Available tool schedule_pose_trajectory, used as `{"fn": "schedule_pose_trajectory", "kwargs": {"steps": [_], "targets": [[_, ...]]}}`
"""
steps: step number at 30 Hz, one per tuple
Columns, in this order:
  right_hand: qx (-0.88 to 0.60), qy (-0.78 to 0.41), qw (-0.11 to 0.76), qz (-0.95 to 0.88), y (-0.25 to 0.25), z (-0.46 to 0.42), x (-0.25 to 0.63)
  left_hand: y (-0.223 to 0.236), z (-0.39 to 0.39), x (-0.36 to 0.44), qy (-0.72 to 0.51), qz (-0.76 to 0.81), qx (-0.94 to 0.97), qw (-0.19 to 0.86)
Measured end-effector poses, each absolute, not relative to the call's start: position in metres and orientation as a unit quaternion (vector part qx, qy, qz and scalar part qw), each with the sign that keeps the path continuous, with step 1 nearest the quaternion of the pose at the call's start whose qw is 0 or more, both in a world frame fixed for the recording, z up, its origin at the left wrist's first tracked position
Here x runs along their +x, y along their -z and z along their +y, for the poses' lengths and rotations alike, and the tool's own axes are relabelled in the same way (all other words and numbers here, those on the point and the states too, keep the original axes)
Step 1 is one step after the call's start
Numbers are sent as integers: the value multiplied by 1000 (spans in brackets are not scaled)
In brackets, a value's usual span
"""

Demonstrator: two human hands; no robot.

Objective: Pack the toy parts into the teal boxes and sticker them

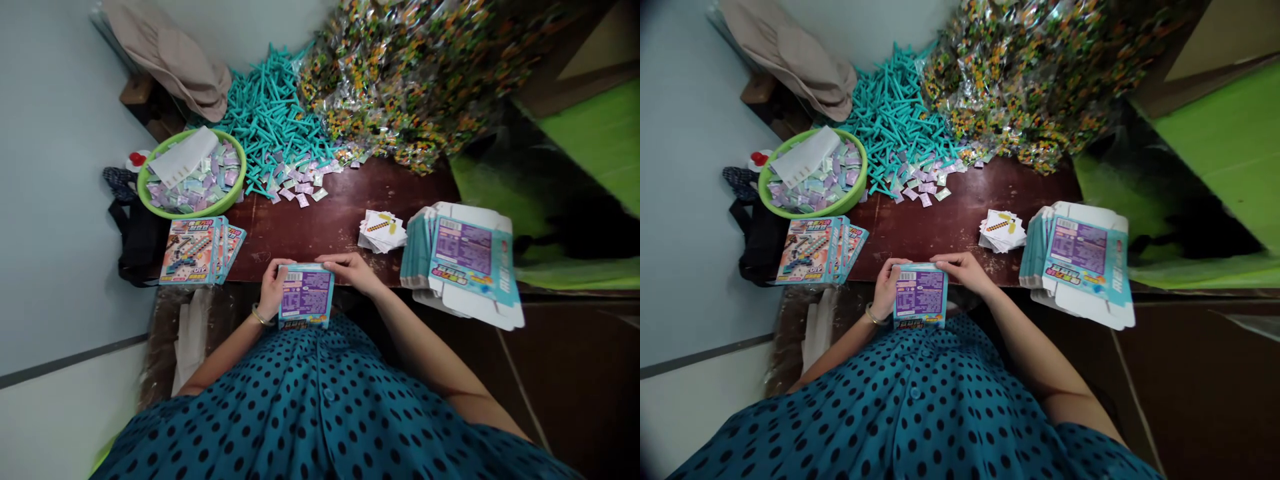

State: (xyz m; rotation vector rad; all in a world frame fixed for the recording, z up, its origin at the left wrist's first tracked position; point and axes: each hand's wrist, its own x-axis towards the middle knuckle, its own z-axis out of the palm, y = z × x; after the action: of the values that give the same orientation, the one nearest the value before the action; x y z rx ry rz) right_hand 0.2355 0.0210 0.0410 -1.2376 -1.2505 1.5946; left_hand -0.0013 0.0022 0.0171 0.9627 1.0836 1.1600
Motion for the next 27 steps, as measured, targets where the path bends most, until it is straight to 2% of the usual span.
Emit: {"fn": "schedule_pose_trajectory", "kwargs": {"steps": [4, 9, 12, 16, 19, 21, 24, 27], "targets": [[-467, -564, 385, -561, -36, 5, 230, -14, 4, -2, -505, 474, 397, 602], [-517, -510, 499, -473, -11, -11, 217, -13, 3, -3, -521, 469, 404, 588], [-523, -485, 526, -463, -2, -15, 213, -13, 1, -5, -530, 482, 388, 580], [-483, -516, 517, -484, -13, -18, 207, -23, 16, -13, -571, 474, 362, 565], [-441, -527, 480, -545, -40, -12, 202, -41, 45, -23, -645, 447, 365, 501], [-474, -433, 453, -618, -57, -3, 195, -52, 65, -31, -671, 452, 403, 427], [-546, -228, 393, -704, -62, 19, 176, -57, 81, -40, -693, 481, 460, 279], [-521, -203, 312, -768, -47, 53, 162, -43, 73, -37, -620, 502, 575, 182]]}}
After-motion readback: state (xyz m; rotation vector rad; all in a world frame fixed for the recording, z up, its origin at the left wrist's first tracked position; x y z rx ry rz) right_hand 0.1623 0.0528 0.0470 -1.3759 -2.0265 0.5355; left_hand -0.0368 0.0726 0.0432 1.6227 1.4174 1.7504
